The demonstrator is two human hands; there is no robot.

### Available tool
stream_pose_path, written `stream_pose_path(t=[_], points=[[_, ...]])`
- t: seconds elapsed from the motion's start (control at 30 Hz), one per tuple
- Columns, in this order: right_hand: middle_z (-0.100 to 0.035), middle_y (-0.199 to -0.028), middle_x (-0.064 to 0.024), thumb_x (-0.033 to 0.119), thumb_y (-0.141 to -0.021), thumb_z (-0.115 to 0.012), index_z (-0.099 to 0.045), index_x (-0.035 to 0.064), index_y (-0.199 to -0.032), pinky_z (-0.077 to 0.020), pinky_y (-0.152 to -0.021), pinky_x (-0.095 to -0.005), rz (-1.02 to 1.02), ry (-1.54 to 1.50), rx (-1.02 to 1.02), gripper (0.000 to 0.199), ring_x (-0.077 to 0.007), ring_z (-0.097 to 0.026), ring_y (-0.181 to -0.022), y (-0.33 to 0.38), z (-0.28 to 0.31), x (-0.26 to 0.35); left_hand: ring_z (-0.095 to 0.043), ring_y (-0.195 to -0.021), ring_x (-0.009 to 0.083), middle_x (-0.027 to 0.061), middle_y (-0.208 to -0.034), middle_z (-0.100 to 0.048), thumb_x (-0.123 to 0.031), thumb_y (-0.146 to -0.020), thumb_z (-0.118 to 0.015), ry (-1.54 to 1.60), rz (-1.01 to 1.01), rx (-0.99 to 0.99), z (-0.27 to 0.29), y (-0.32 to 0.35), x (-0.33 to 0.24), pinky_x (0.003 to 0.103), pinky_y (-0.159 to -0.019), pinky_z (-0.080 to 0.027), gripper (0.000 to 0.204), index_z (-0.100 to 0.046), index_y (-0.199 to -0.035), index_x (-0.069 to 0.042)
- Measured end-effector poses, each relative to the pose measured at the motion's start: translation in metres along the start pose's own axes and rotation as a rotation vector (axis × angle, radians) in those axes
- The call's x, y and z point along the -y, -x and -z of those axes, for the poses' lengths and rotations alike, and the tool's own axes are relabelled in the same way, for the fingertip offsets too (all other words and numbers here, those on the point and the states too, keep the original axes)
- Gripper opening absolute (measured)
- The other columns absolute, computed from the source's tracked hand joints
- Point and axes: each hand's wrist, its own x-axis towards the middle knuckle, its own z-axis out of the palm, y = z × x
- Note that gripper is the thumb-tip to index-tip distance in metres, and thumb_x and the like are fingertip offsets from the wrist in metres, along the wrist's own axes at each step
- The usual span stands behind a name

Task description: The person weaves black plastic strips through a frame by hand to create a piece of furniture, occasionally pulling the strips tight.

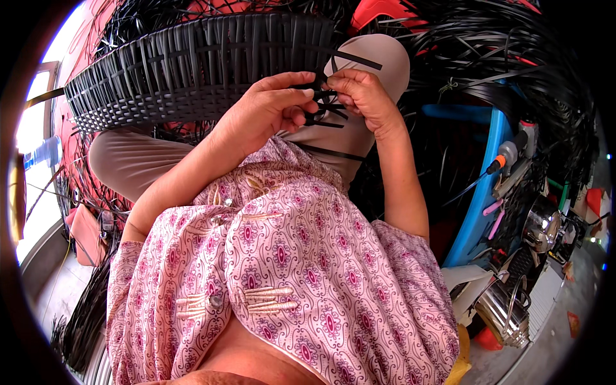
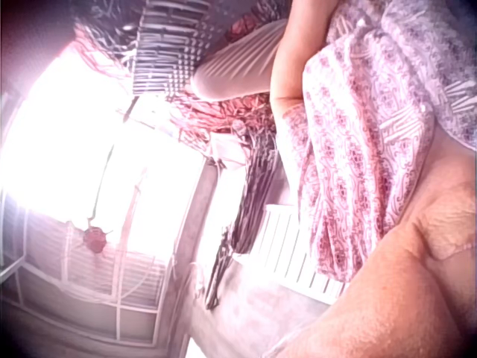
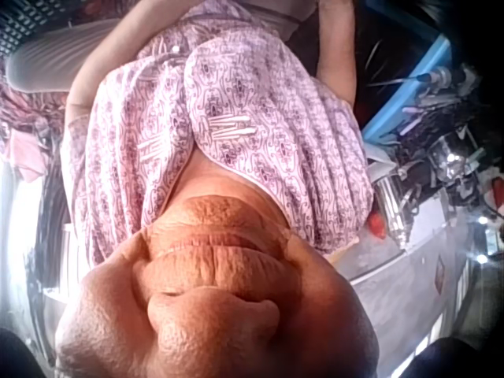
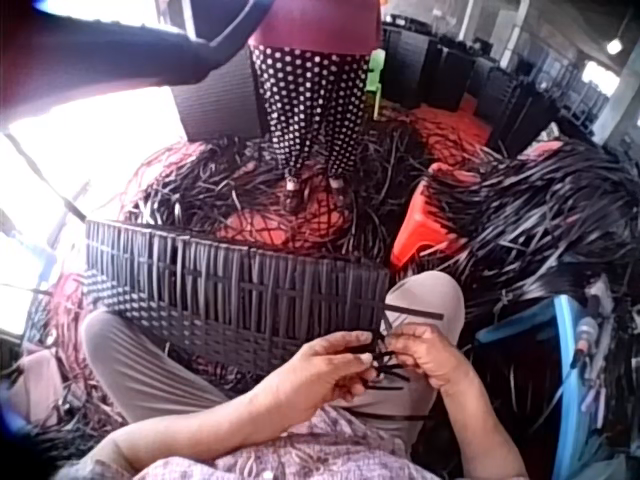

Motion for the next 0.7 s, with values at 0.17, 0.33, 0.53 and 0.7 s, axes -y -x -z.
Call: stream_pose_path(t=[0.17, 0.33, 0.53, 0.7], points=[[-0.044, -0.06, 0.0103, 0.02, -0.093, -0.063, -0.069, 0.0025, -0.095, -0.0224, -0.042, -0.017, 0.013, -0.087, -0.048, 0.019, 0.0013, -0.035, -0.049, 0.006, -0.005, -0.009, -0.057, -0.064, 0.0078, 0.0054, -0.087, -0.065, -0.01, -0.095, -0.061, 0.082, 0.002, 0.062, 0.007, -0.005, 0.005, 0.022, -0.057, -0.047, 0.04, -0.049, -0.134, -0.005], [-0.043, -0.06, 0.011, 0.02, -0.094, -0.062, -0.069, 0.0015, -0.095, -0.0213, -0.042, -0.017, 0.024, -0.114, -0.07, 0.02, 0.0016, -0.034, -0.048, 0.01, -0.009, -0.013, -0.06, -0.066, 0.0088, 0.0035, -0.087, -0.064, -0.011, -0.094, -0.062, 0.103, -0.017, 0.107, 0.013, -0.007, 0.009, 0.023, -0.058, -0.048, 0.039, -0.049, -0.13, -0.005], [-0.046, -0.061, 0.0099, 0.021, -0.094, -0.062, -0.07, 0.0021, -0.096, -0.0233, -0.044, -0.017, 0.059, -0.064, -0.042, 0.02, 0.001, -0.036, -0.051, 0.009, -0.009, -0.008, -0.059, -0.064, 0.0086, 0.0049, -0.086, -0.065, -0.01, -0.096, -0.061, 0.077, -0.013, 0.081, 0.011, -0.007, 0.008, 0.022, -0.057, -0.047, 0.038, -0.051, -0.132, -0.005], [-0.052, -0.066, 0.008, 0.021, -0.094, -0.065, -0.071, 0.0029, -0.099, -0.0291, -0.048, -0.017, 0.095, -0.009, 0.038, 0.019, -0.0004, -0.041, -0.056, 0.001, 0.003, -0.006, -0.06, -0.064, 0.0095, 0.0083, -0.091, -0.068, -0.014, -0.094, -0.064, -0.023, 0.012, 0.02, -0.001, 0.002, -0.001, 0.023, -0.058, -0.048, 0.049, -0.046, -0.138, -0.001]])
